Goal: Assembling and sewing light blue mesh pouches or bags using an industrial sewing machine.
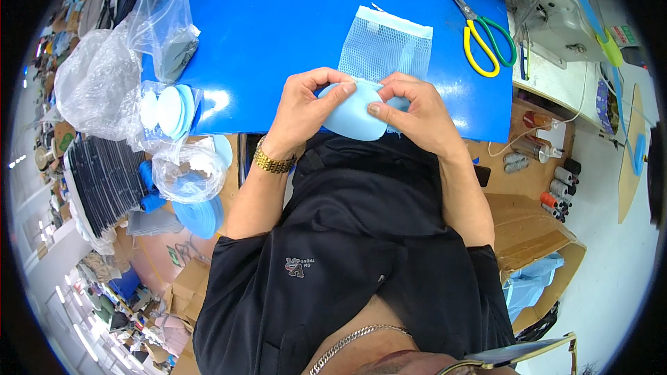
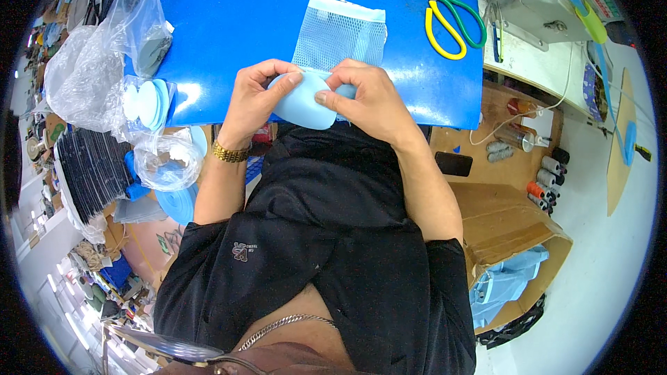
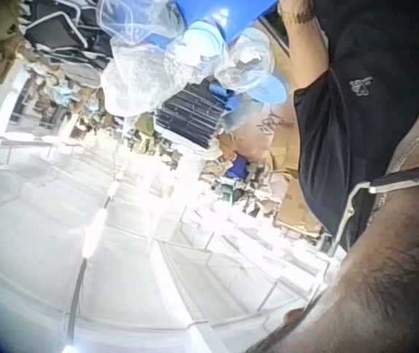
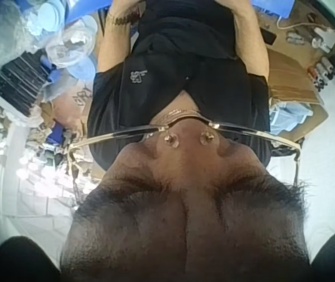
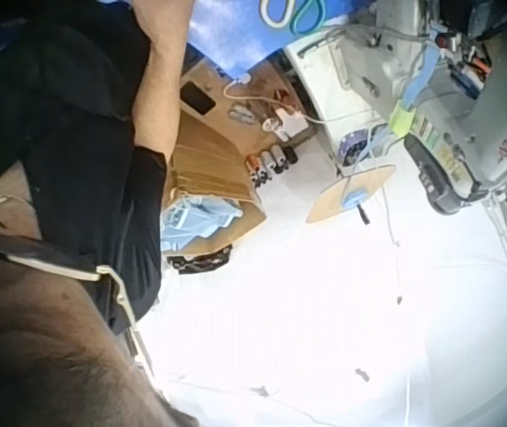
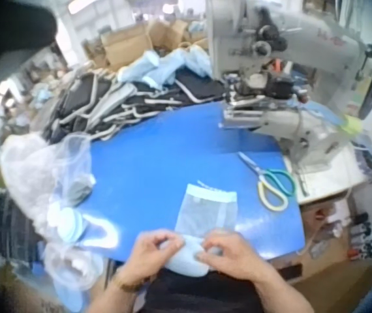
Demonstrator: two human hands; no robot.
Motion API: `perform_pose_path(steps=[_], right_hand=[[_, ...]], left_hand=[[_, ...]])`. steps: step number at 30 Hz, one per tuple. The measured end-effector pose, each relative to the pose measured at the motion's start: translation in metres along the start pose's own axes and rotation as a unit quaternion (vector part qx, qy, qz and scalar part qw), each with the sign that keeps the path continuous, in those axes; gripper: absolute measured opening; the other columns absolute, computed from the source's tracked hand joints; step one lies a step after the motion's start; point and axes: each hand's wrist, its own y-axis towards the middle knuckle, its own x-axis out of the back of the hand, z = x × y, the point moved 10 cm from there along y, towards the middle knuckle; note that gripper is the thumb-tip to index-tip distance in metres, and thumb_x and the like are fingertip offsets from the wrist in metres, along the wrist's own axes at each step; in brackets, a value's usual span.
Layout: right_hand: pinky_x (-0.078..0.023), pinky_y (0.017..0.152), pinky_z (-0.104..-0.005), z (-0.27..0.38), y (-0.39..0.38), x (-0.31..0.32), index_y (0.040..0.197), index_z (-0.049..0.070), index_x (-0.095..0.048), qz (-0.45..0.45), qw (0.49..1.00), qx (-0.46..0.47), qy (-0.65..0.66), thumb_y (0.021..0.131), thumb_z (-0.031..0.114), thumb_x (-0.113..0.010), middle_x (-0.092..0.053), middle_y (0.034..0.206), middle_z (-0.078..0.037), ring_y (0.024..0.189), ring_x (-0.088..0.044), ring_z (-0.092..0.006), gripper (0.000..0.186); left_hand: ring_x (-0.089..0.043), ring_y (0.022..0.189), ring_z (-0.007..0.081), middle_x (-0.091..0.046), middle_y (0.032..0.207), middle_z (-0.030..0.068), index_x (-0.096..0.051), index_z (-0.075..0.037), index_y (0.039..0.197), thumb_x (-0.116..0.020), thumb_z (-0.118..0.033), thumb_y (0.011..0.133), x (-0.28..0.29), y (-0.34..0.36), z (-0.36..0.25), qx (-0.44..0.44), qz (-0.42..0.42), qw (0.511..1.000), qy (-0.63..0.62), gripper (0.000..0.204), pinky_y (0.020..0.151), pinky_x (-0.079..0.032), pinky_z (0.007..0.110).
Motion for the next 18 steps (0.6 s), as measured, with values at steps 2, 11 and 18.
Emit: perform_pose_path(steps=[2,11,18], right_hand=[[-0.043,0.064,-0.0278,-0.004,0.000,0.000,0.083,0.002,-0.067,0.010,0.999,-0.033,-0.021,0.081,0.021,-0.075,-0.063,0.082,-0.004,0.074,-0.057,-0.0135,0.021],[-0.043,0.060,-0.0278,0.000,0.005,-0.006,0.081,0.002,-0.066,0.027,0.999,-0.025,-0.037,0.083,0.021,-0.074,-0.063,0.079,-0.004,0.071,-0.057,-0.0133,0.021],[-0.044,0.062,-0.0266,-0.007,0.003,-0.001,0.081,0.003,-0.067,-0.004,0.998,-0.057,-0.008,0.082,0.018,-0.075,-0.066,0.083,-0.005,0.073,-0.058,-0.0116,0.017]], left_hand=[[-0.061,0.073,0.0069,-0.069,0.082,0.0035,-0.071,0.000,0.092,-0.072,-0.015,0.086,-0.001,0.001,-0.001,0.006,0.021,1.000,0.011,0.017,0.063,-0.049,0.022],[-0.061,0.069,0.0076,-0.070,0.077,0.0049,-0.073,-0.002,0.088,-0.075,-0.017,0.083,0.000,0.006,-0.008,-0.002,0.061,0.988,0.144,0.017,0.061,-0.049,0.023],[-0.061,0.074,0.0073,-0.068,0.080,0.0037,-0.069,0.000,0.086,-0.073,-0.013,0.084,0.002,0.002,-0.009,-0.013,0.049,0.996,0.069,0.013,0.065,-0.049,0.023]])
